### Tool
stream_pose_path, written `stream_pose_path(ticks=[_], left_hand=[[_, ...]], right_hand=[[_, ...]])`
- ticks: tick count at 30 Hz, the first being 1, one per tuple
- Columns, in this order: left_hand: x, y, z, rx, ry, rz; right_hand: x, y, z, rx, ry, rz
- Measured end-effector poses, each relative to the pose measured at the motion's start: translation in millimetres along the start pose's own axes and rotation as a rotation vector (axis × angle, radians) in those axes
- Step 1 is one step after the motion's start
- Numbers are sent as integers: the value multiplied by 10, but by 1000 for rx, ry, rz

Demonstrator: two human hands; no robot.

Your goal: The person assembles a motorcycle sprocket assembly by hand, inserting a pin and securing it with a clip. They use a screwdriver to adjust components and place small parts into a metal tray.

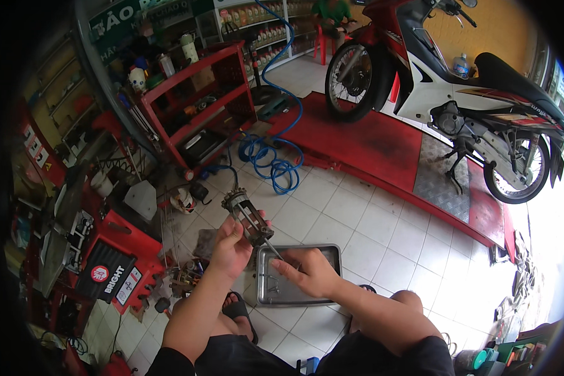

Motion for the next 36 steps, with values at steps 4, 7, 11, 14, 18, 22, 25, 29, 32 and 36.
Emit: stream_pose_path(ticks=[4, 7, 11, 14, 18, 22, 25, 29, 32, 36], left_hand=[[25, -12, 32, 15, -3, -24], [56, -36, 70, 19, 32, -17], [104, -54, 81, 72, 128, -19], [129, -67, 148, 126, 248, 4], [34, -56, 173, 205, 308, 139], [-373, 96, -95, -71, 65, 231], [-284, 80, -140, -102, -309, 134], [-14, 24, 37, -59, -137, 16], [107, -2, 123, -87, 64, -120], [278, -106, 139, -12, 432, -132]], right_hand=[[-41, 10, -25, -20, -17, 9], [-52, 15, -60, -3, -7, -18], [-18, -26, 17, 38, -68, -78], [-18, 0, -48, 6, -118, -68], [-27, 0, -142, 6, -209, -52], [15, 67, -62, 58, -156, -89], [63, 49, -32, 97, -23, -94], [-50, 41, -96, -97, -185, -88], [-219, 15, -57, -127, -495, -11], [-352, 64, -125, -105, -208, 137]])
Point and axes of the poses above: each hand's wrist, its own y-axis towards the middle knuckle, its own x-axis out of the palm, z = x × y, the point moved 7 cm from there along y, towards the middle knuckle, and after that the axes turned 11 degrees about -x, right-handed, at the moved point
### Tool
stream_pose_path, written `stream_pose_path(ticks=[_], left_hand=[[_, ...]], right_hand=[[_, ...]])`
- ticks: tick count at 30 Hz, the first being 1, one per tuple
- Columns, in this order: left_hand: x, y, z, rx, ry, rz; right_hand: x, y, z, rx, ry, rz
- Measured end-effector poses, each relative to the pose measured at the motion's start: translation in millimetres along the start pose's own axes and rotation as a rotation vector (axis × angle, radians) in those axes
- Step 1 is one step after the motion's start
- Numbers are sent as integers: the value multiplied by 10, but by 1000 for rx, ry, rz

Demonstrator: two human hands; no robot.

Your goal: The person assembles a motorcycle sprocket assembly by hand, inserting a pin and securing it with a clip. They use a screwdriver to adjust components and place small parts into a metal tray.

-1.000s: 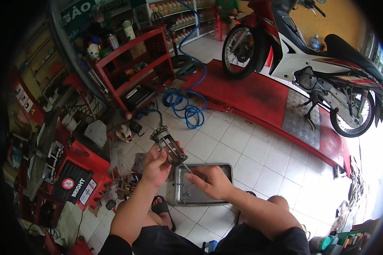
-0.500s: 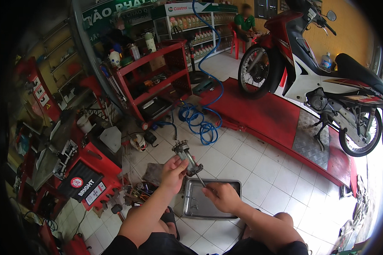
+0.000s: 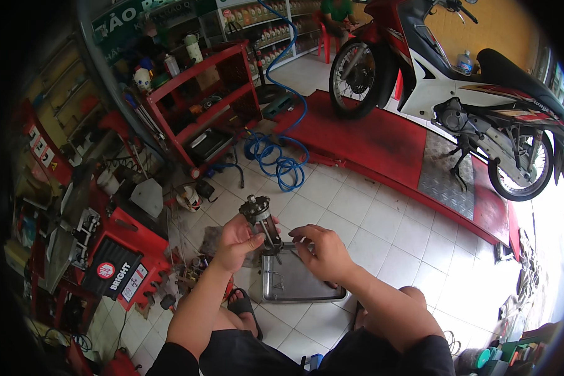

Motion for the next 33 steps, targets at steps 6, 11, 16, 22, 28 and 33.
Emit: stream_pose_path(ticks=[6, 11, 16, 22, 28, 33], left_hand=[[25, -64, 89, 221, 383, 222], [117, -96, 269, 381, 735, 299], [228, -121, 315, 491, 966, 305], [365, -145, 261, 488, 1143, 227], [417, -156, 232, 491, 1193, 225], [469, -186, 194, 500, 1263, 214]], right_hand=[[81, -35, -20, -50, -5, -38], [-127, -8, -185, -152, -26, 144], [-216, -68, -495, -350, -208, 186], [-133, -42, -608, -513, -600, 148], [-44, -46, -565, -622, -636, 152], [-18, -107, -448, -533, -485, 168]])
Point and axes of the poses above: each hand's wrist, its own y-axis towards the middle knuckle, its own x-axis out of the palm, z = x × y, the point moved 7 cm from there along y, towards the middle knuckle, and after that the axes turned 11 degrees about -x, right-handed, at the moved point
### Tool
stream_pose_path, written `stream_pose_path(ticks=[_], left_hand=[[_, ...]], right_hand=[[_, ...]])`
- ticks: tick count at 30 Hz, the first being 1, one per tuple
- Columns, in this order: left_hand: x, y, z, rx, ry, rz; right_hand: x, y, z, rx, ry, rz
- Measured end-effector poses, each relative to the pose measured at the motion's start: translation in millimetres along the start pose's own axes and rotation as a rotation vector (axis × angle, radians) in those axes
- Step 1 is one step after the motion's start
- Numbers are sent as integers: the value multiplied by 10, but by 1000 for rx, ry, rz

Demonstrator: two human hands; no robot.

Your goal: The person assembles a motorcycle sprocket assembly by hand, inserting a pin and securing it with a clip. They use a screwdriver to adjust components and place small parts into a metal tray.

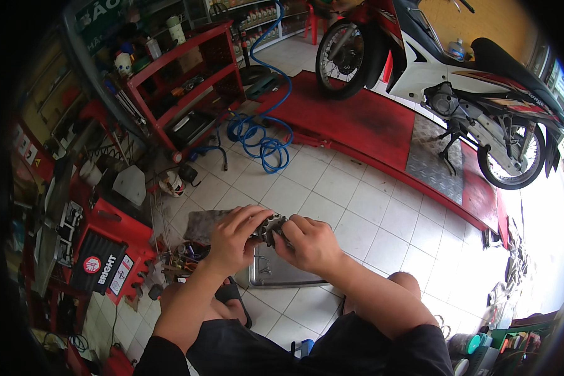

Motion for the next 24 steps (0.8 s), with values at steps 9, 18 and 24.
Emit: stream_pose_path(ticks=[9, 18, 24], left_hand=[[142, -158, -114, -161, -190, -425], [452, -557, -80, -548, -1488, -1168], [417, -647, 43, -579, -1695, -1225]], right_hand=[[130, -28, 83, 43, 20, -208], [35, -62, -102, -97, 398, -198], [-129, 40, -202, -153, 531, -240]])
Point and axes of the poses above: each hand's wrist, its own y-axis towards the middle knuckle, its own x-axis out of the palm, z = x × y, the point moved 7 cm from there along y, towards the middle knuckle, and after that the axes turned 11 degrees about -x, right-handed, at the moved point
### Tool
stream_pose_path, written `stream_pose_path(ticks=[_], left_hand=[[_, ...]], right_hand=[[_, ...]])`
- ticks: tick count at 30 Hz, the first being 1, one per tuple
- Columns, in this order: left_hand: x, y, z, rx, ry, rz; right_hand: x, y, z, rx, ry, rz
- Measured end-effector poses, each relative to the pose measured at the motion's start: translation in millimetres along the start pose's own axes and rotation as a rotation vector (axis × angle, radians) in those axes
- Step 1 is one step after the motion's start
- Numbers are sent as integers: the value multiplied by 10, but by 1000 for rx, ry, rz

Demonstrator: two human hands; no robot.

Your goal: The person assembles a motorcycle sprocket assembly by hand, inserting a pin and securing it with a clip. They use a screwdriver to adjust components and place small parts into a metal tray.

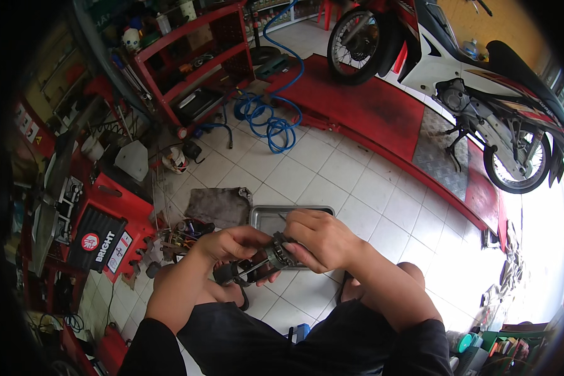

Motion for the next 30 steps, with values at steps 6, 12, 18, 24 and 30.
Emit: stream_pose_path(ticks=[6, 12, 18, 24, 30], left_hand=[[-150, -44, 13, 15, 39, 65], [-256, -13, 44, 89, 31, 140], [-329, 88, 71, 225, -9, 219], [-625, -73, 335, 644, -217, 459], [-777, -230, 442, 779, -190, 579]], right_hand=[[-13, -63, 116, 60, 143, 80], [-71, -161, 284, 230, 147, 171], [15, -397, 660, 613, 218, 210], [346, -504, 811, 808, 637, 255], [820, -303, 464, 885, 797, 269]])
Point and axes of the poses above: each hand's wrist, its own y-axis towards the middle knuckle, its own x-axis out of the palm, z = x × y, the point moved 7 cm from there along y, towards the middle knuckle, and after that the axes turned 11 degrees about -x, right-handed, at the moved point
